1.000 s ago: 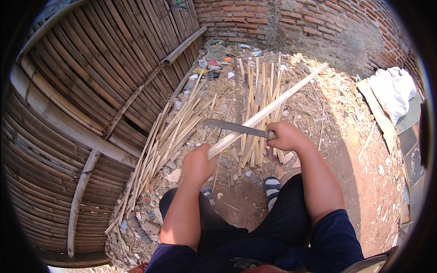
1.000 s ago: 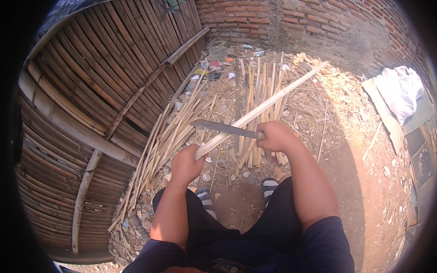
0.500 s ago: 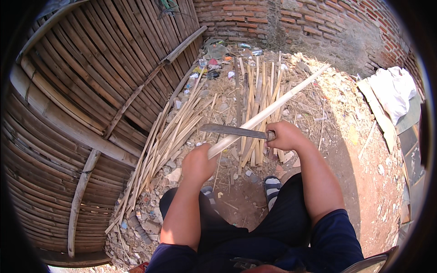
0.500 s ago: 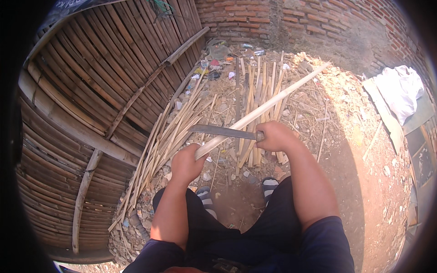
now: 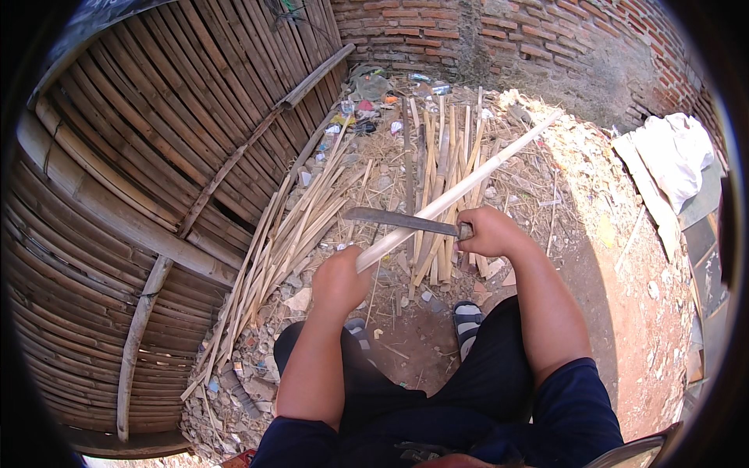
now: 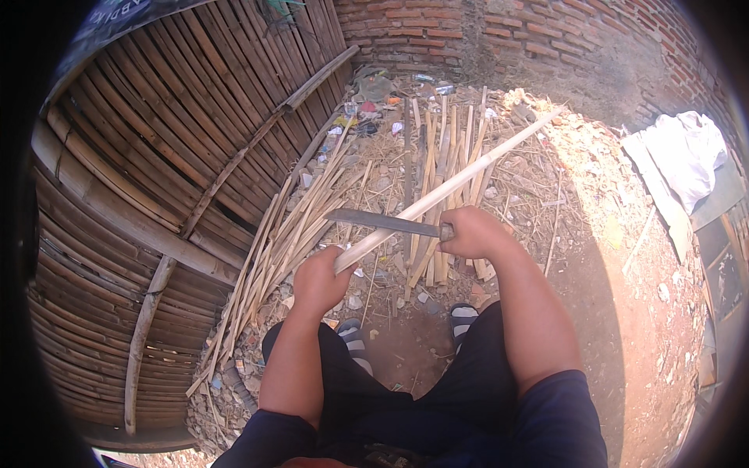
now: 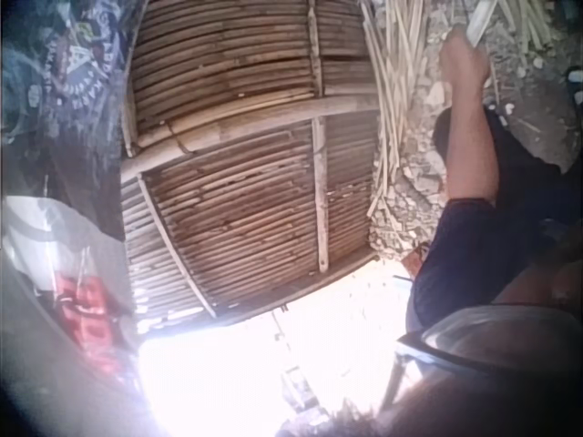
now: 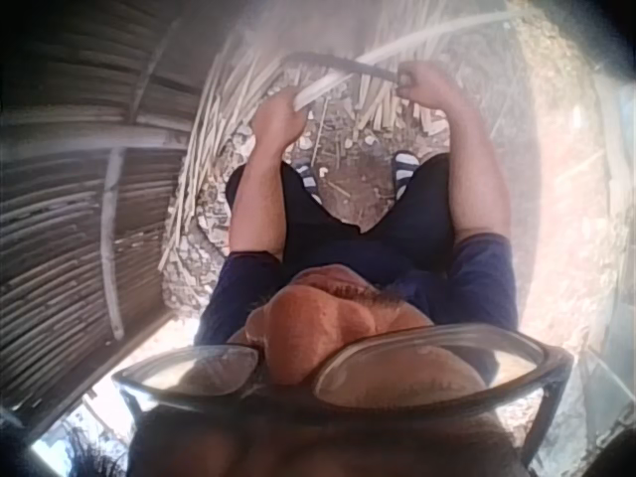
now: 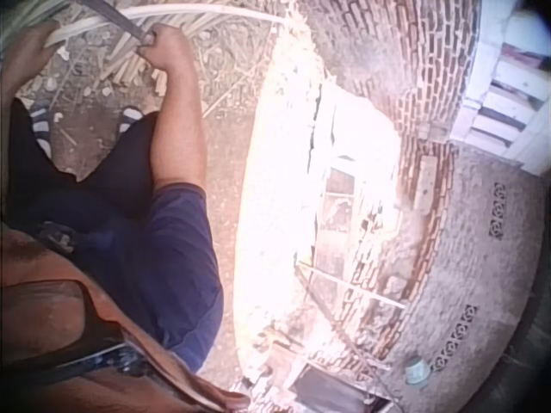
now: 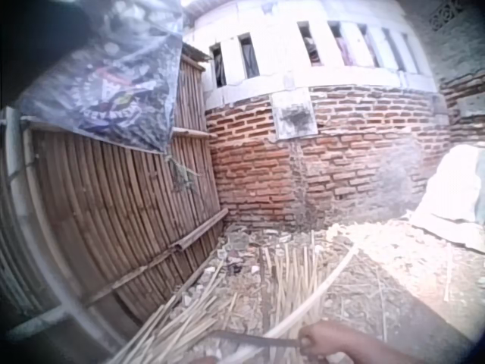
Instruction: The person is shaving a long bamboo stick using a knife, removing thin layers while sitting on the ground.
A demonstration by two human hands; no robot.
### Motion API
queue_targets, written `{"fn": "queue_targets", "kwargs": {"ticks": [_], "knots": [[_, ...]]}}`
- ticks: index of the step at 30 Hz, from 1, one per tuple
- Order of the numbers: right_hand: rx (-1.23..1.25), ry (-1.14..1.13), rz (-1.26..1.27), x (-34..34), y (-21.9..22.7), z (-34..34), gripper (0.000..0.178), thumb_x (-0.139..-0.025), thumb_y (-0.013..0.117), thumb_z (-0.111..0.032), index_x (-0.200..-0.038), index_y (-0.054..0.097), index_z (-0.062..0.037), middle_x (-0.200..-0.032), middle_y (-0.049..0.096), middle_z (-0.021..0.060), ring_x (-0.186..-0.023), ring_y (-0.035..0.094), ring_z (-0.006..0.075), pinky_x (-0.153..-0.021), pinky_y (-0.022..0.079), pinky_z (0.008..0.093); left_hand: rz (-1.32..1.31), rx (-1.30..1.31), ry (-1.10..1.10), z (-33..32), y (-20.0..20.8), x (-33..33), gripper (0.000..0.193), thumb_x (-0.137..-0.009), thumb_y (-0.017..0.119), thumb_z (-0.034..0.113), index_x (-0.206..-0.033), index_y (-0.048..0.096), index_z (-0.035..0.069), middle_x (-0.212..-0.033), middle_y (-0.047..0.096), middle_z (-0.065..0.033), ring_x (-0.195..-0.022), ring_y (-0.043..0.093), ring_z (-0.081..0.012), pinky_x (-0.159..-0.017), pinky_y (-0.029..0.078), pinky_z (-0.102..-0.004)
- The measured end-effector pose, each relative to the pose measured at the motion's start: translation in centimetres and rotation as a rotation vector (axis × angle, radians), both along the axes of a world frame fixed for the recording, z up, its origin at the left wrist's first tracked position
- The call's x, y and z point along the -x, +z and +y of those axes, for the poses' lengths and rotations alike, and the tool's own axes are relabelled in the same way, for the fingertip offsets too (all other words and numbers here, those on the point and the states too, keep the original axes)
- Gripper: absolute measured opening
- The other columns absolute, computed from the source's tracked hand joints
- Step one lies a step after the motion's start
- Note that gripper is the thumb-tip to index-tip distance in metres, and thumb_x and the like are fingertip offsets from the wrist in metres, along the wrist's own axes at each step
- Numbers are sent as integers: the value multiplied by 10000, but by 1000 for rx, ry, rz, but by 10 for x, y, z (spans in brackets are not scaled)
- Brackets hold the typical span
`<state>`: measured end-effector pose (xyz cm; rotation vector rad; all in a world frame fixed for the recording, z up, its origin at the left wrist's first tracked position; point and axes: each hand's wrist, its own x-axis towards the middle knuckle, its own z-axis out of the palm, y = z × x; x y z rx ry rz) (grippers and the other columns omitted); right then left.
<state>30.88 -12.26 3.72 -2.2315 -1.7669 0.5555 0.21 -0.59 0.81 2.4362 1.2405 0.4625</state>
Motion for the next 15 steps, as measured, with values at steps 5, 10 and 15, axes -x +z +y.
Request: {"fn": "queue_targets", "kwargs": {"ticks": [5, 10, 15], "knots": [[3, -6, 1, 0, 0, 0, 437, -785, 881, -313, -1114, 763, -50, -1018, 766, 221, -996, 735, 418, -883, 574, 502, -10, -10, -22, 1, -3, 1, 285, -927, 791, 315, -1028, 745, 53, -935, 758, -188, -903, 730, -420, -798, 554, -516], [7, 1, 1, -1, -2, 0, 425, -789, 869, -320, -1103, 763, -54, -1002, 764, 222, -987, 734, 420, -874, 574, 509, 4, 13, -18, 0, 1, 0, 284, -931, 789, 316, -1018, 745, 50, -919, 756, -193, -889, 729, -425, -788, 552, -521], [3, 1, 0, 1, -1, 0, 411, -792, 861, -326, -1083, 759, -54, -989, 761, 223, -979, 733, 423, -863, 572, 519, -5, 5, -25, 1, -2, 2, 284, -931, 790, 316, -1014, 746, 49, -914, 755, -195, -886, 729, -426, -786, 551, -523]]}}
